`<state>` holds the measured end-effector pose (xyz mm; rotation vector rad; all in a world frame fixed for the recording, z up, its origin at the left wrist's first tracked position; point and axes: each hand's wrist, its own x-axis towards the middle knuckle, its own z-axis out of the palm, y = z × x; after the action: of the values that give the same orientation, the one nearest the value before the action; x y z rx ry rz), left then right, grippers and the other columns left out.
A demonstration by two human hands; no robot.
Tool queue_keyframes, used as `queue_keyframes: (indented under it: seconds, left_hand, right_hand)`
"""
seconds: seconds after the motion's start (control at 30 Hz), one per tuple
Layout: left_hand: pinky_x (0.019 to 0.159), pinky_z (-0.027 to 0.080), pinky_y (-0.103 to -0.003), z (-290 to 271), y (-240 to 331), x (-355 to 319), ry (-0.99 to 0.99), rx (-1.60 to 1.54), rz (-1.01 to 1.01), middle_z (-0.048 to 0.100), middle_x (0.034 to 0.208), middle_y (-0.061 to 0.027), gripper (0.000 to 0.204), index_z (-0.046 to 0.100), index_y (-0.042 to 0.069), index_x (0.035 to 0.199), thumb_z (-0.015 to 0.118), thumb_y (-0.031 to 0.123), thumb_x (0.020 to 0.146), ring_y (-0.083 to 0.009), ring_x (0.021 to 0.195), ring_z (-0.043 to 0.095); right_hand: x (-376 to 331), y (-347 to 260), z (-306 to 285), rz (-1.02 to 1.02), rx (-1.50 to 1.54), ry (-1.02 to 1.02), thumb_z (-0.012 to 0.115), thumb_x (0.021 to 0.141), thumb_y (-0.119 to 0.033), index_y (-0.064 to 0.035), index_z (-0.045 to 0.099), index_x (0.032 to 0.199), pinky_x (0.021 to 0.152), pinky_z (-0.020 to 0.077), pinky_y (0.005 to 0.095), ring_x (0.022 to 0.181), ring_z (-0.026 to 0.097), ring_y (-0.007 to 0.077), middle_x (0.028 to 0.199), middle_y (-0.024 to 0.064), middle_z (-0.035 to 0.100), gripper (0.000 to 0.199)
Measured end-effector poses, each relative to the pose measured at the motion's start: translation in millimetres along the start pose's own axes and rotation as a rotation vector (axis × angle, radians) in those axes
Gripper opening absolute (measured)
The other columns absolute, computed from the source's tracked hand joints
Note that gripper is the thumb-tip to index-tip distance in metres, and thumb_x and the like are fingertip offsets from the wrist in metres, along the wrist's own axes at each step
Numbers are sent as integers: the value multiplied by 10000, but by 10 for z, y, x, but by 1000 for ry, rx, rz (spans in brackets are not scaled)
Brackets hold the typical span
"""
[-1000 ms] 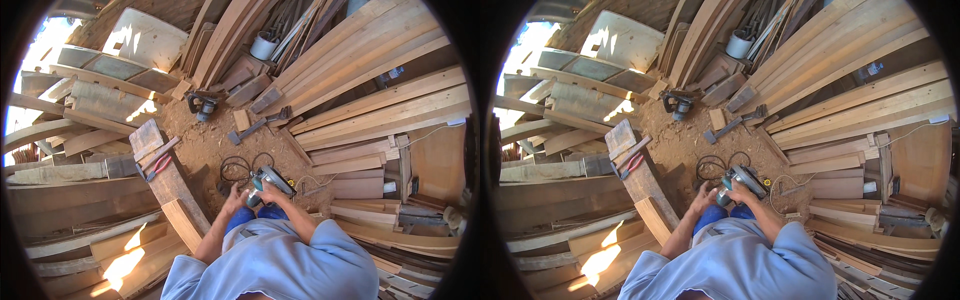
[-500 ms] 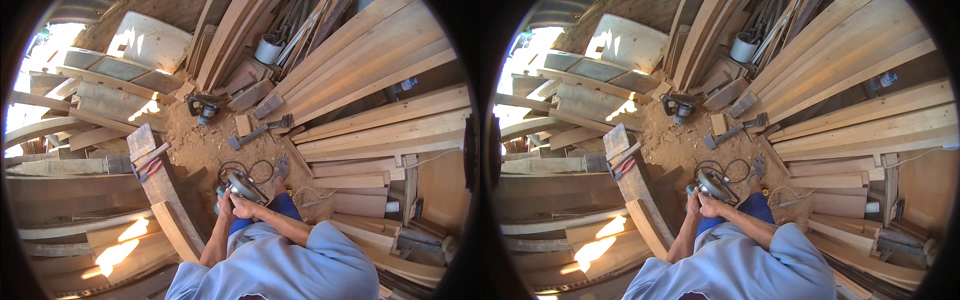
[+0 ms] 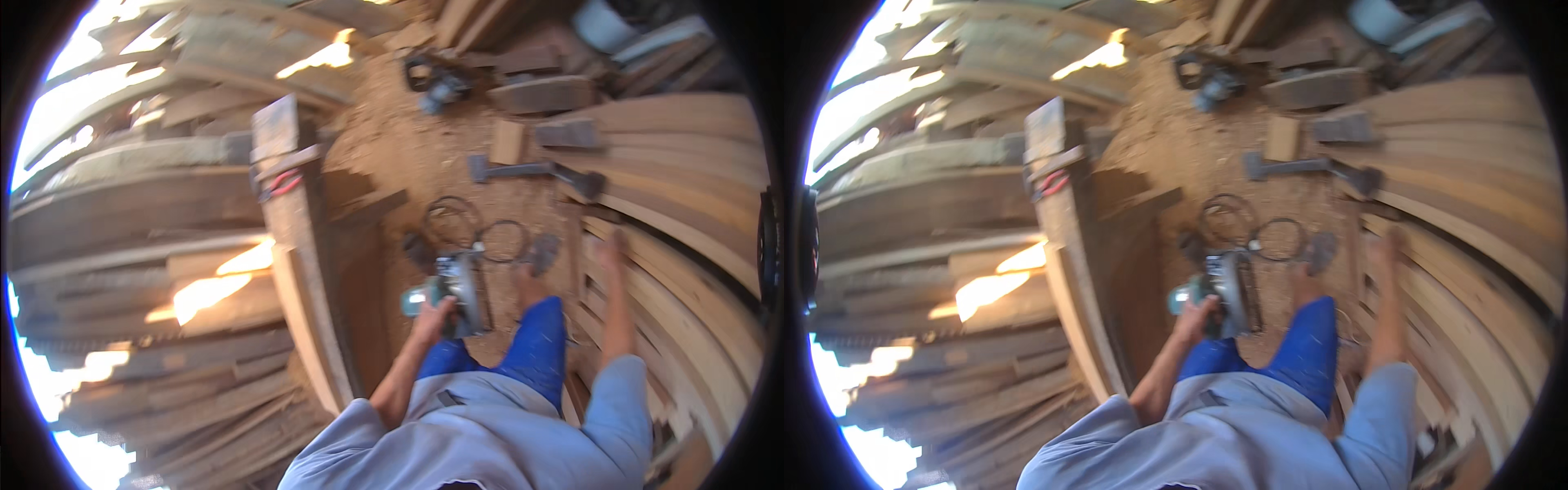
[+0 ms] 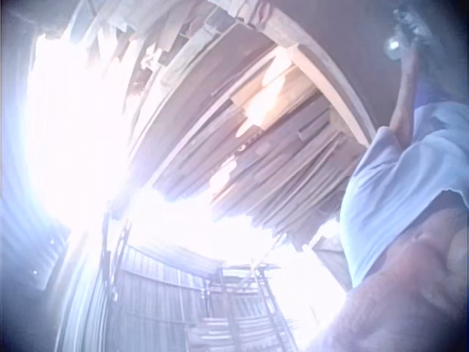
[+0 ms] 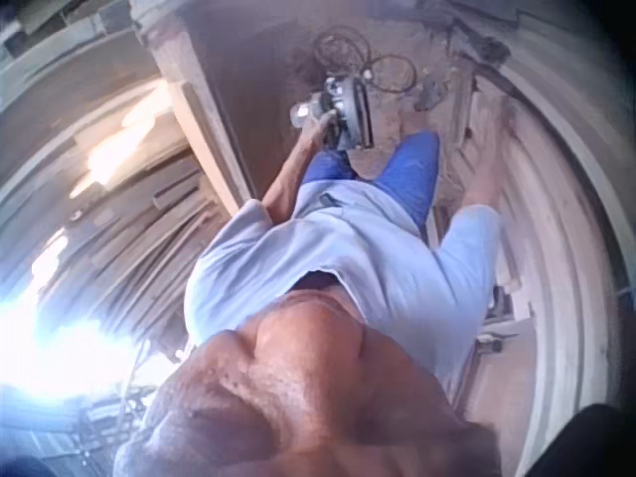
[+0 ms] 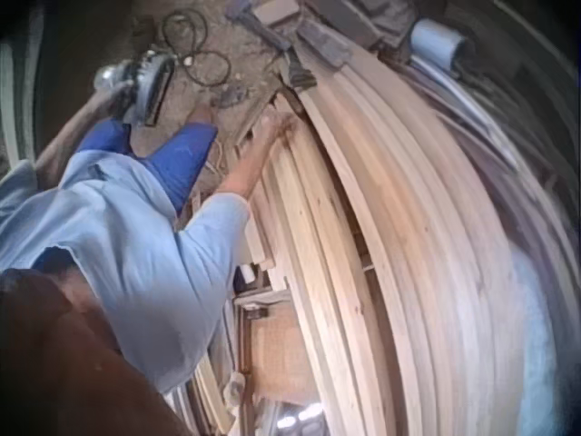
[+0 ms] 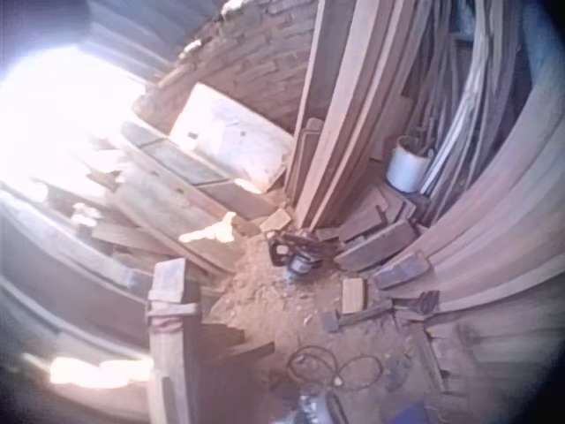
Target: The person uses a circular saw to cut a piece of wood after measuring it with a tape measure and marking it with a pencil.
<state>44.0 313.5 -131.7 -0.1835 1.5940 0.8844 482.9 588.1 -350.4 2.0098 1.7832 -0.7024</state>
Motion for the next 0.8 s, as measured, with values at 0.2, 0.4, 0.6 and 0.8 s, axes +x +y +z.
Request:
queue_keyframes:
  seconds: [0.2, 0.4, 0.6, 0.8]
  left_hand:
    - [607, 497, -300, 203, -364, -95, 48, 100, -51, 626, 976, -66, 809, 219, 122, 1585, 698, 205, 938, -128, 704, 575]
    - [922, 473, -333, 242, -548, -112, 34, 204, -52, 548, 1294, -135, 872, 177, 91, 1601, 721, 227, 934, -205, 1097, 551]
    - [932, 503, -341, 99, -444, -129, -34, 153, -43, 573, 1303, -150, 921, 148, 73, 1605, 744, 207, 915, -228, 1122, 586]
    - [648, 507, -277, -52, 55, -360, -139, 21, 52, 623, 982, -67, 972, 29, 84, 1612, 720, 242, 946, -116, 720, 569]
  right_hand:
    - [585, -983, -514, 130, -259, -254, 630, 934, -384, -30, 325, 1543, 1181, 314, 524, 1448, 361, 415, 1578, 237, 359, 767]
    - [699, -1076, -280, 45, -167, -246, 593, 953, -316, 4, 384, 1490, 1078, 421, 505, 1306, 517, 413, 1396, 288, 533, 659]
    - [-287, -1205, 223, -194, -121, -184, 600, 945, -244, 33, 523, 1306, 948, 506, 518, 1087, 645, 451, 1156, 314, 654, 461]
    - [-1339, -2004, -585, -356, -168, -181, 578, 961, -231, 0, 594, 1106, 841, 506, 563, 966, 662, 459, 995, 282, 686, 274]
